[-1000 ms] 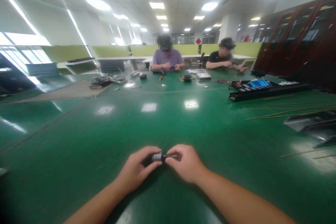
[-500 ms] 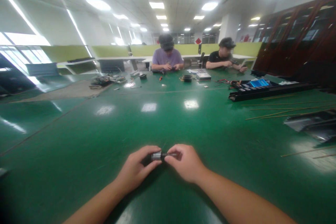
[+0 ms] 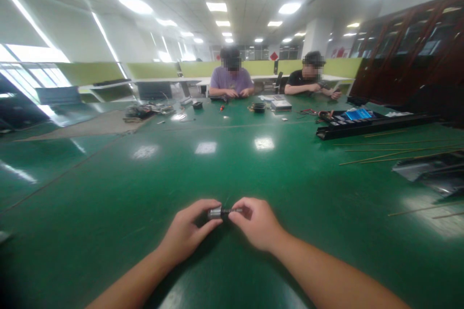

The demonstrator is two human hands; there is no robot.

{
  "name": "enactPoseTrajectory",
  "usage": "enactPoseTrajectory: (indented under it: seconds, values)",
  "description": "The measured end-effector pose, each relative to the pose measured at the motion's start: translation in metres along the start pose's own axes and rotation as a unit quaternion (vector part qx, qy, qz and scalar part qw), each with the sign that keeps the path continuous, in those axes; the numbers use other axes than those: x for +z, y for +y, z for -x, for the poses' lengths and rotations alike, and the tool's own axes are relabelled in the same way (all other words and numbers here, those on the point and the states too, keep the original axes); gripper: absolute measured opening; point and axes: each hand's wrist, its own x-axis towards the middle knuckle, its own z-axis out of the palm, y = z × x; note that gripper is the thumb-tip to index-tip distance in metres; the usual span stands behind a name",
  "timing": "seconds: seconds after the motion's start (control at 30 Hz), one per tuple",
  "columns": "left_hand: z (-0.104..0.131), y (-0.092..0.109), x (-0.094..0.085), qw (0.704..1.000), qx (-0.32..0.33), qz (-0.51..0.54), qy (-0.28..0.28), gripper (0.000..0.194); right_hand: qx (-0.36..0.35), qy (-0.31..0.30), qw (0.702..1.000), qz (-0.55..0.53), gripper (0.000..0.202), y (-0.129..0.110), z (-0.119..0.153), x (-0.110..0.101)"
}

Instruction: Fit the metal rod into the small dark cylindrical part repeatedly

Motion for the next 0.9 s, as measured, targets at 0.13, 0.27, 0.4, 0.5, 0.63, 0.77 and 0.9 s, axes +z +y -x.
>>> enactPoseTrajectory:
  seconds: [0.13, 0.27, 0.4, 0.5, 0.63, 0.77, 0.9]
  values:
    - [0.0008, 0.0003, -0.001, 1.0, -0.001, -0.002, 0.005, 0.027, 0.003, 0.003, 1.0, -0.009, 0.017, 0.0025, -0.0006, 0.0005]
    - [0.0009, -0.0007, -0.0013, 1.0, 0.002, -0.003, 0.008, 0.027, 0.008, 0.005, 1.0, -0.016, 0.017, 0.0043, -0.0013, 0.0004]
    - [0.0008, -0.0014, -0.0012, 1.0, 0.005, -0.003, 0.008, 0.027, 0.012, 0.006, 1.0, -0.023, 0.017, 0.0045, -0.0006, 0.0006]
    - [0.0006, -0.0019, -0.0012, 1.0, 0.005, -0.007, 0.009, 0.027, 0.011, 0.011, 1.0, -0.027, 0.017, 0.0045, -0.0005, 0.001]
    - [0.0, -0.0025, -0.0015, 1.0, 0.006, -0.005, 0.015, 0.027, 0.011, 0.011, 0.999, -0.032, 0.017, 0.0046, -0.0011, 0.0009]
    - [-0.0008, -0.0019, -0.0016, 1.0, 0.007, -0.006, 0.019, 0.027, 0.012, 0.014, 0.999, -0.037, 0.016, 0.0052, -0.0013, 0.001]
    - [-0.0017, -0.0014, -0.0011, 1.0, 0.006, -0.008, 0.023, 0.026, 0.019, 0.019, 0.999, -0.045, 0.016, 0.0057, -0.0008, 0.0018]
